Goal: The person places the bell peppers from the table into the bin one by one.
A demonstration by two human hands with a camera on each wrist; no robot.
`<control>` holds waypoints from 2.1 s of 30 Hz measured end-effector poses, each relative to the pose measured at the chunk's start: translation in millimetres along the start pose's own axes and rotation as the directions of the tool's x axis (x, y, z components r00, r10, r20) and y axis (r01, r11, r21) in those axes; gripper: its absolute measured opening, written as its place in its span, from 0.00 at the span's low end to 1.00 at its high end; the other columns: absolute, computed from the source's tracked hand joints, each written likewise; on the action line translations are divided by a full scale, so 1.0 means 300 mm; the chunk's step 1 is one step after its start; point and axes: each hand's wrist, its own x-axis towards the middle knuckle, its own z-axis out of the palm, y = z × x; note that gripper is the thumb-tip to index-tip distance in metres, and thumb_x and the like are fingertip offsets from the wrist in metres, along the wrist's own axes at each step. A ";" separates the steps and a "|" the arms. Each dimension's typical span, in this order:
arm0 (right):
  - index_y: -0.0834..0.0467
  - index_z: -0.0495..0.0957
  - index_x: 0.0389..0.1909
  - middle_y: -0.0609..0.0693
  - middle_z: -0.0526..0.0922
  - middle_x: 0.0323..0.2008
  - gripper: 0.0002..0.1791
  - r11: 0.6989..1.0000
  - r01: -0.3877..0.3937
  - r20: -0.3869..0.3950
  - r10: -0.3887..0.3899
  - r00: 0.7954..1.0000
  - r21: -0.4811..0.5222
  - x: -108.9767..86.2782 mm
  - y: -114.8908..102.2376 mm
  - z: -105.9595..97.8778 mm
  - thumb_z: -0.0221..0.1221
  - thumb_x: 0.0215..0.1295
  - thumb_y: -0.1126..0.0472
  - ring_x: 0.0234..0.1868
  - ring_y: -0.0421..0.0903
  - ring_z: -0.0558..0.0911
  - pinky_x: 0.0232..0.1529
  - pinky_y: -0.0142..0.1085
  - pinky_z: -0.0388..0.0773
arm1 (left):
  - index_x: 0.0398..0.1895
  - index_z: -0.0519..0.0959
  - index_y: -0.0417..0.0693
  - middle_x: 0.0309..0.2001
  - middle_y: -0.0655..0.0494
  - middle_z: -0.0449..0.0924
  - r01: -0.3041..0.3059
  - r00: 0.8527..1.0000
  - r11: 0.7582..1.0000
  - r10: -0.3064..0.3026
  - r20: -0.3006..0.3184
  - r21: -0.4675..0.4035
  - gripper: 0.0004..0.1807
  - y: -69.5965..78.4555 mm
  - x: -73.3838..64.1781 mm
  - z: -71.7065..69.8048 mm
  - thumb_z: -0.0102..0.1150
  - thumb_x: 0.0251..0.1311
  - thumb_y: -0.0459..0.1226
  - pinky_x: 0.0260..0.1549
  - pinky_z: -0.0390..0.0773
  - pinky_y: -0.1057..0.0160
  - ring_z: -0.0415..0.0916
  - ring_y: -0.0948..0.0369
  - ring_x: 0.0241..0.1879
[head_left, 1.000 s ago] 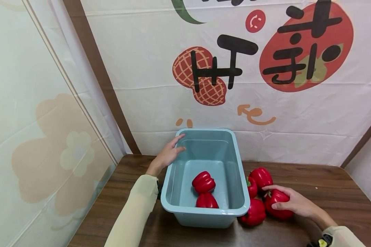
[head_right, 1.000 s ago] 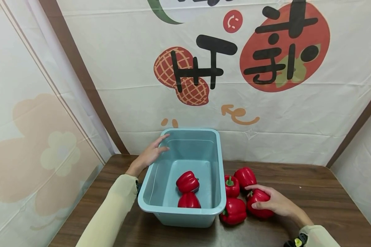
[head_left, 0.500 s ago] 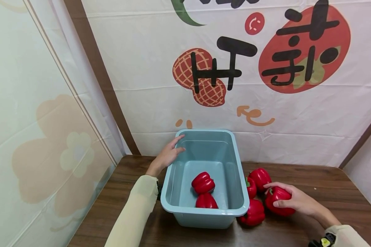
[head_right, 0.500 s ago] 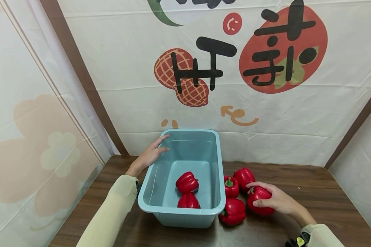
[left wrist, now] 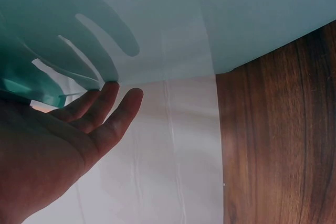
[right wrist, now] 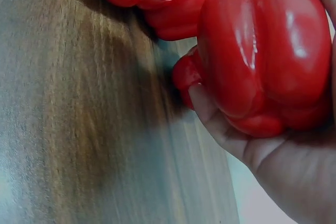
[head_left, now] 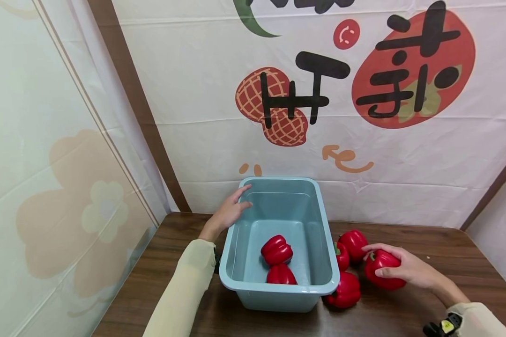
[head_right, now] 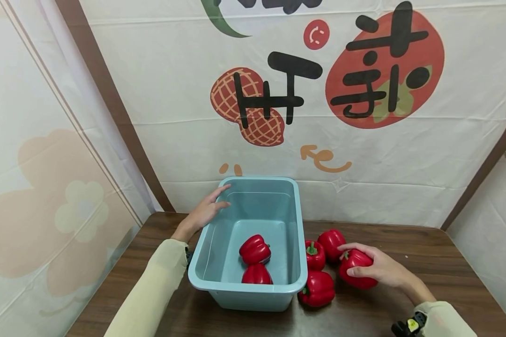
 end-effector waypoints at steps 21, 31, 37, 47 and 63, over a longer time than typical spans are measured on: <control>0.62 0.64 0.68 0.61 0.77 0.54 0.28 0.997 -0.052 -0.021 0.051 0.998 -0.057 0.008 -0.066 -0.034 0.55 0.68 0.65 0.50 0.43 0.79 0.41 0.45 0.84 | 0.78 0.54 0.60 0.79 0.50 0.45 -0.001 1.000 1.000 0.001 0.011 -0.001 0.33 0.007 -0.007 -0.002 0.46 0.71 0.43 0.61 0.66 0.35 0.58 0.43 0.71; 0.61 0.65 0.68 0.56 0.77 0.55 0.28 0.997 -0.042 -0.039 0.040 0.998 -0.071 0.011 -0.088 -0.047 0.57 0.67 0.65 0.51 0.43 0.79 0.41 0.46 0.84 | 0.78 0.55 0.60 0.79 0.51 0.44 -0.003 1.000 1.000 0.004 -0.002 0.006 0.33 0.003 -0.003 0.000 0.47 0.71 0.44 0.65 0.61 0.36 0.51 0.45 0.74; 0.60 0.66 0.67 0.52 0.78 0.53 0.27 0.997 -0.019 -0.045 0.015 0.999 -0.071 0.013 -0.098 -0.058 0.56 0.67 0.66 0.50 0.44 0.80 0.41 0.45 0.84 | 0.78 0.55 0.60 0.79 0.52 0.44 -0.003 1.000 1.000 0.003 -0.002 0.002 0.33 0.002 -0.002 0.000 0.47 0.71 0.44 0.66 0.60 0.36 0.50 0.45 0.75; 0.65 0.63 0.67 0.49 0.78 0.54 0.28 0.998 0.012 -0.037 -0.014 0.999 -0.066 0.015 -0.109 -0.062 0.56 0.67 0.67 0.51 0.44 0.79 0.41 0.45 0.84 | 0.78 0.55 0.60 0.80 0.52 0.44 0.001 1.000 1.000 -0.001 -0.003 -0.014 0.34 0.006 -0.002 0.004 0.48 0.70 0.43 0.66 0.60 0.37 0.49 0.46 0.76; 0.63 0.65 0.67 0.46 0.79 0.53 0.28 0.995 -0.001 -0.048 -0.004 0.999 -0.097 0.023 -0.136 -0.062 0.57 0.66 0.65 0.50 0.45 0.79 0.39 0.46 0.84 | 0.78 0.55 0.60 0.80 0.51 0.44 -0.006 1.000 1.000 0.006 -0.005 0.002 0.33 0.005 -0.005 0.002 0.48 0.71 0.43 0.67 0.57 0.36 0.47 0.46 0.76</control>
